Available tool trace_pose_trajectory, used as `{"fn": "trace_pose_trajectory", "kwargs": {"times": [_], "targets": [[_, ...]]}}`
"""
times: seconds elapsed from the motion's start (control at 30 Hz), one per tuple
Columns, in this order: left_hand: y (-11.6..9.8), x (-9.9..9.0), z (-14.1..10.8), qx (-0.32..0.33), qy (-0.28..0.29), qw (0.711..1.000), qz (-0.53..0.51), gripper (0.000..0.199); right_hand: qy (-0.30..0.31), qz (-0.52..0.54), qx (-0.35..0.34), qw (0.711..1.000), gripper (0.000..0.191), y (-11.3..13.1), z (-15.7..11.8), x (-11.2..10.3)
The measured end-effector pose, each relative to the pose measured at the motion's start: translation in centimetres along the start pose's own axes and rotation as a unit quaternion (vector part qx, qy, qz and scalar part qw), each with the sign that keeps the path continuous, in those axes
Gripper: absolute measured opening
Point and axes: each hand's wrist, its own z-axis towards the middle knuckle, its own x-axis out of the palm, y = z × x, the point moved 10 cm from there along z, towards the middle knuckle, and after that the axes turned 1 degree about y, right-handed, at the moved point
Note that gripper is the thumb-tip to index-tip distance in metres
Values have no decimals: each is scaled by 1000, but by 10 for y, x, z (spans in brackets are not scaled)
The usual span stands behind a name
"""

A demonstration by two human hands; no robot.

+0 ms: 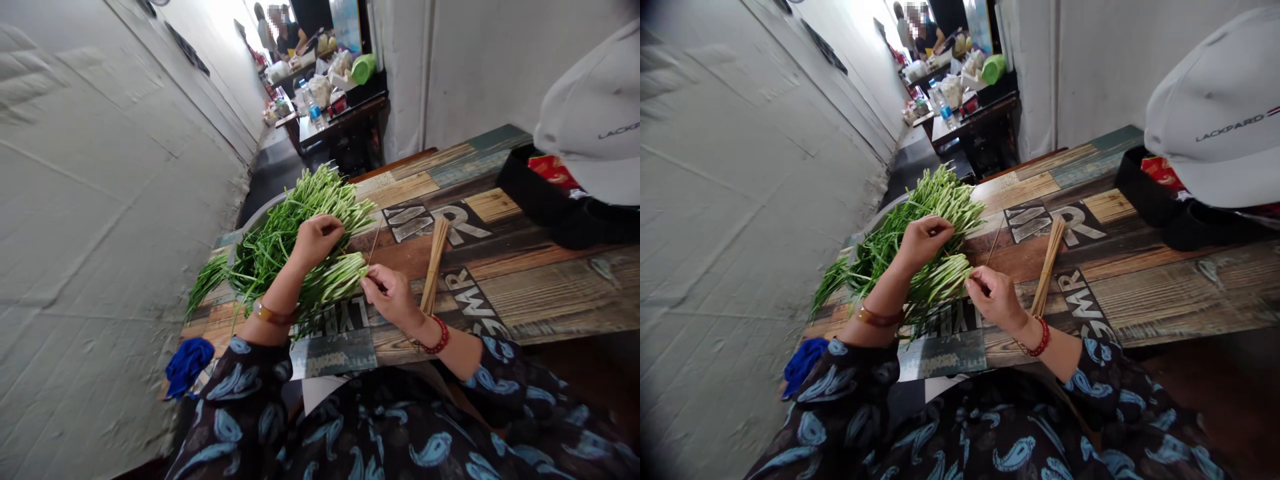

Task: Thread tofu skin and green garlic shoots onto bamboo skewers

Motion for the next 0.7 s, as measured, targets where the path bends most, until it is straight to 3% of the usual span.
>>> {"fn": "trace_pose_trajectory", "kwargs": {"times": [0.17,0.27,0.33,0.4,0.47,0.5,0.57,0.63,0.7], "targets": [[16,-35,-13,-42,-48,960,-271,22,0,6,3,1000,13,-4,0,2],[6,-78,-13,-16,-112,937,-331,29,-1,4,9,1000,14,-7,-1,2],[-11,-118,-13,35,-183,922,-339,33,0,0,13,1000,15,-9,0,2],[-40,-160,-19,134,-257,900,-326,36,0,-4,14,1000,15,-9,0,2],[-71,-187,-32,215,-311,892,-247,28,0,-5,13,1000,15,-8,0,1],[-82,-190,-36,223,-328,900,-181,20,0,-4,13,1000,15,-7,0,1],[-90,-171,-33,185,-281,940,-54,10,0,0,16,1000,16,-7,-1,1],[-75,-132,-26,116,-182,976,-8,10,2,7,19,1000,16,-9,-2,1],[-44,-90,-25,29,-103,994,-36,10,5,10,21,1000,15,-10,-2,2]]}}
